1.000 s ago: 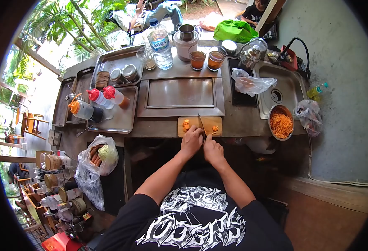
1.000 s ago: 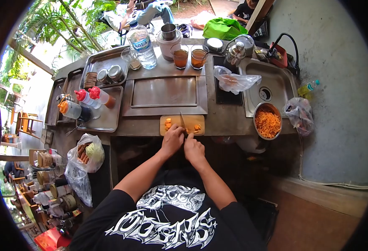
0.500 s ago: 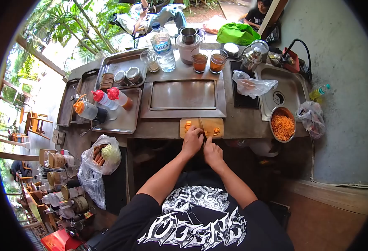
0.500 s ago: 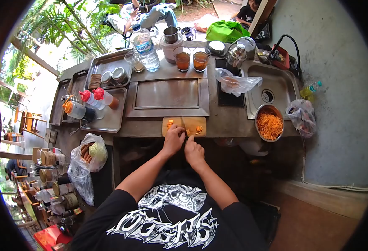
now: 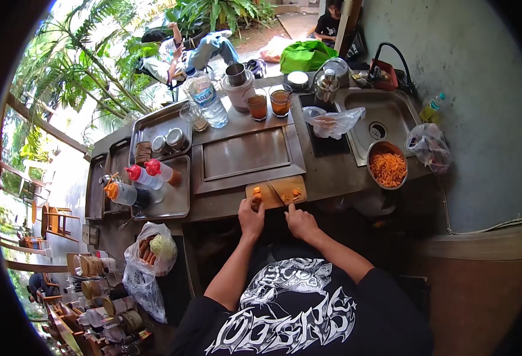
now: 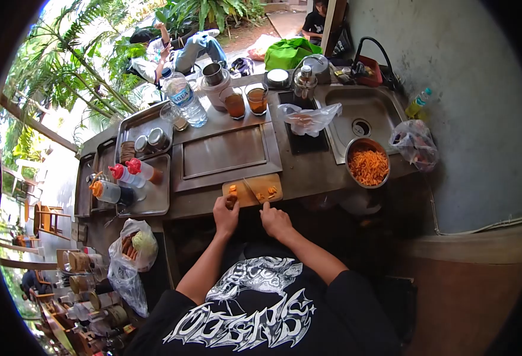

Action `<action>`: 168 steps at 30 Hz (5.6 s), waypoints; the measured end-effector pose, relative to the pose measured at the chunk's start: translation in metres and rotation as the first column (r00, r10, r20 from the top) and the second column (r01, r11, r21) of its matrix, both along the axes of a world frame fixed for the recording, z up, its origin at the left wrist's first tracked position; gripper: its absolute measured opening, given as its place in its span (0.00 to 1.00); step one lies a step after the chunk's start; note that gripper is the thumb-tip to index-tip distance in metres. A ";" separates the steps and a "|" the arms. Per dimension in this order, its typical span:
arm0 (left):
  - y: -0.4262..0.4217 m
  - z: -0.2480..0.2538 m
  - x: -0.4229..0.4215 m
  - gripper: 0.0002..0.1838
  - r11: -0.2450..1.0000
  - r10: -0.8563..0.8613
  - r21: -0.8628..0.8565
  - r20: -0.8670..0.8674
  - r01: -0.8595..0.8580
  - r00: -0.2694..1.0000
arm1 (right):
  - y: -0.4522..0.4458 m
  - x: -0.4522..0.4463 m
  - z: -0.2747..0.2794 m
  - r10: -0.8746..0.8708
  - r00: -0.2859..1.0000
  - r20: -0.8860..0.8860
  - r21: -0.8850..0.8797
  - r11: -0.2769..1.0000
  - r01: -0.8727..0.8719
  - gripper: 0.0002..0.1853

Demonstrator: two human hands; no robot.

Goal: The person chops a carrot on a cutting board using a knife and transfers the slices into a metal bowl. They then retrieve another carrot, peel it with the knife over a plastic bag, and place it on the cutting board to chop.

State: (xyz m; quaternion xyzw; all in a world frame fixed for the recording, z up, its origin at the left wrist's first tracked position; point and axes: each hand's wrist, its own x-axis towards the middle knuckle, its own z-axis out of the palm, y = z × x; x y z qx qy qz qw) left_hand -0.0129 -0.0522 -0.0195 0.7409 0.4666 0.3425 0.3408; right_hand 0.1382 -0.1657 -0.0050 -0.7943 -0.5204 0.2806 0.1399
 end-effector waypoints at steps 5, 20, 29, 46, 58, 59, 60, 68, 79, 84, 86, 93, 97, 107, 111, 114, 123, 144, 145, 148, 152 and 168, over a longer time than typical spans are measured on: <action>0.007 0.000 0.005 0.16 0.999 0.054 -0.001 -0.083 -0.054 0.995 | -0.005 0.018 0.007 -0.127 0.990 0.066 -0.052 0.990 0.130 0.18; 0.013 0.014 0.010 0.14 0.994 0.107 0.038 -0.142 -0.103 0.984 | -0.015 0.044 0.013 -0.164 0.987 0.002 0.008 0.987 0.164 0.19; 0.030 -0.004 -0.004 0.11 0.991 0.038 -0.124 -0.035 -0.042 0.999 | -0.008 0.036 0.009 -0.168 0.979 -0.117 0.083 0.981 0.178 0.23; 0.006 0.010 0.036 0.14 0.965 -0.179 -0.196 0.000 0.175 0.984 | -0.025 0.018 -0.002 -0.197 0.959 -0.204 0.137 0.964 0.227 0.22; 0.009 -0.007 0.048 0.15 0.960 -0.260 -0.159 -0.188 0.231 0.947 | -0.002 0.004 0.016 -0.227 0.965 -0.128 0.024 0.972 0.232 0.21; 0.009 -0.013 0.047 0.14 0.966 -0.256 -0.068 -0.195 0.248 0.947 | -0.001 0.003 0.015 -0.234 0.965 -0.120 0.023 0.971 0.238 0.20; 0.010 -0.016 0.046 0.14 0.966 -0.257 -0.066 -0.195 0.248 0.947 | 0.000 0.002 0.015 -0.234 0.965 -0.120 0.025 0.971 0.239 0.20; 0.019 -0.006 0.047 0.18 0.857 -0.446 -0.267 0.041 0.440 0.894 | -0.010 -0.003 0.004 -0.290 0.942 -0.171 0.058 0.951 0.304 0.21; 0.019 0.001 0.052 0.06 0.902 -0.432 -0.098 -0.138 0.421 0.892 | -0.015 -0.007 0.009 -0.282 0.956 -0.080 0.036 0.958 0.285 0.20; 0.008 -0.011 0.050 0.06 0.928 -0.372 -0.051 -0.098 0.368 0.923 | -0.013 -0.007 0.020 -0.266 0.962 -0.059 -0.013 0.964 0.266 0.18; 0.003 -0.011 0.049 0.05 0.935 -0.355 -0.028 -0.016 0.355 0.935 | -0.012 -0.009 0.023 -0.232 0.973 0.002 -0.026 0.972 0.232 0.17; -0.002 0.006 0.047 0.04 0.906 -0.380 0.120 -0.192 0.406 0.905 | -0.012 -0.018 0.006 -0.187 0.979 0.086 0.005 0.982 0.187 0.14; -0.008 0.003 0.047 0.05 0.900 -0.363 0.175 -0.203 0.399 0.909 | -0.007 -0.009 0.001 -0.124 0.981 0.148 -0.014 0.992 0.127 0.12; 0.004 0.002 0.053 0.06 0.937 -0.344 -0.005 -0.203 0.350 0.917 | 0.005 -0.003 0.013 -0.129 0.987 0.096 -0.093 0.986 0.138 0.14; 0.009 -0.005 0.054 0.07 0.936 -0.351 -0.040 -0.179 0.349 0.919 | 0.003 -0.011 0.009 -0.176 0.983 0.055 -0.089 0.980 0.181 0.15; 0.007 -0.006 0.057 0.08 0.948 -0.319 -0.061 -0.174 0.313 0.932 | 0.003 -0.004 0.012 -0.119 0.989 0.085 -0.046 0.991 0.123 0.15; 0.007 -0.005 0.056 0.07 0.945 -0.326 -0.069 -0.164 0.319 0.931 | 0.008 -0.003 0.012 -0.094 0.992 0.088 -0.077 0.992 0.101 0.15; -0.009 0.003 0.054 0.06 0.980 -0.192 0.015 -0.157 0.197 0.969 | 0.014 -0.015 0.008 -0.152 0.986 0.070 -0.121 0.980 0.159 0.10; -0.011 0.003 0.053 0.06 0.980 -0.193 0.013 -0.154 0.197 0.969 | 0.017 -0.011 0.011 -0.103 0.991 0.085 -0.128 0.985 0.113 0.10; -0.017 -0.001 0.052 0.06 0.962 -0.207 0.138 -0.196 0.236 0.959 | 0.011 -0.011 0.021 -0.055 0.990 0.128 -0.138 0.988 0.073 0.10; -0.014 -0.002 0.046 0.05 0.959 -0.225 0.127 -0.199 0.253 0.954 | 0.017 -0.018 0.013 -0.146 0.985 0.088 -0.100 0.983 0.155 0.10; -0.011 0.003 0.044 0.07 0.974 -0.219 0.036 -0.122 0.225 0.968 | 0.015 -0.017 0.016 -0.091 0.994 0.060 -0.150 0.984 0.099 0.11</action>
